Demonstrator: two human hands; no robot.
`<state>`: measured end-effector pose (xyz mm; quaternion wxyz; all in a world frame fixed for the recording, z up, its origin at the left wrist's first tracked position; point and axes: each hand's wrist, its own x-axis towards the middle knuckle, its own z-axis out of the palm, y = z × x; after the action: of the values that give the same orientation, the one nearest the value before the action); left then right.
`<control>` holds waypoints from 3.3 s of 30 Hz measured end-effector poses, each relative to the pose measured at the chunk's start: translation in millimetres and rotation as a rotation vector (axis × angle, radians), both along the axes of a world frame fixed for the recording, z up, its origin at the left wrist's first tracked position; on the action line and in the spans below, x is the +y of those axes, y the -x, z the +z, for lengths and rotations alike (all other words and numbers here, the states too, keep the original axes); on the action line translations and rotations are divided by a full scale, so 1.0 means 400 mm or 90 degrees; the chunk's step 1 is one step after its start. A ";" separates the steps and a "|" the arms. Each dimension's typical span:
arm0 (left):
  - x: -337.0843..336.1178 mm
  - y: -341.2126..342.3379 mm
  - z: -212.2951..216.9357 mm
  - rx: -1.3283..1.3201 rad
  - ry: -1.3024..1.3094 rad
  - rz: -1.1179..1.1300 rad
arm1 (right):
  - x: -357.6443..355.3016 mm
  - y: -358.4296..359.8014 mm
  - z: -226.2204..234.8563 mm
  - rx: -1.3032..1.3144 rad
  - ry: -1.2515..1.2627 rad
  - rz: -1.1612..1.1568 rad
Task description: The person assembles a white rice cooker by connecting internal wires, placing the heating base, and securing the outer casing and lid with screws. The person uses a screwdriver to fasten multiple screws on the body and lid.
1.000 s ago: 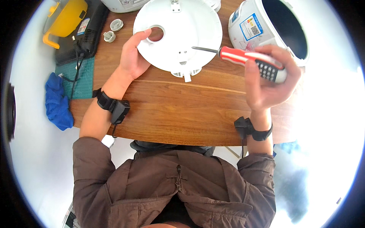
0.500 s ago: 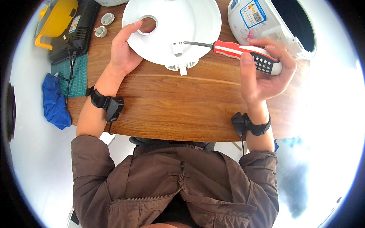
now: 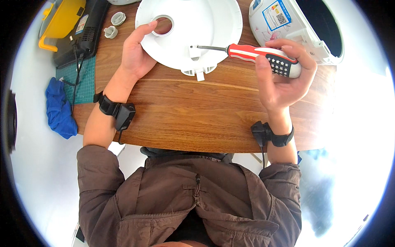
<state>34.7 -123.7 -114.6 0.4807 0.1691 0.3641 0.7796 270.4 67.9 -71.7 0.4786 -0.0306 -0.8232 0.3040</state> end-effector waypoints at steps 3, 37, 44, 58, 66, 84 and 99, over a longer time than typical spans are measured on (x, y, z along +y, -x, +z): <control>-0.001 0.000 -0.004 0.010 0.010 0.003 | -0.005 -0.002 0.031 -0.044 -0.087 0.014; 0.002 -0.006 -0.036 0.148 -0.035 -0.001 | -0.207 -0.078 0.152 -0.428 -0.119 -0.207; 0.002 -0.008 -0.039 0.142 -0.036 0.007 | -0.229 -0.094 0.135 -0.454 -0.094 -0.213; 0.001 -0.006 -0.037 0.150 -0.039 0.009 | -0.201 -0.073 0.154 -0.462 -0.186 -0.168; 0.001 -0.006 -0.040 0.158 -0.044 -0.002 | -0.164 -0.103 0.137 -0.468 -0.083 -0.174; -0.001 0.002 -0.049 0.166 -0.025 -0.002 | -0.150 -0.081 0.128 -0.476 -0.048 -0.258; 0.000 -0.005 -0.047 0.182 -0.027 0.009 | -0.142 -0.067 0.158 -0.499 0.003 -0.219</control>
<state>36.6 -123.7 -133.2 0.4148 0.2864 0.4133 0.7583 297.1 11.3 -8.5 0.1729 -0.2820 -0.9250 0.1869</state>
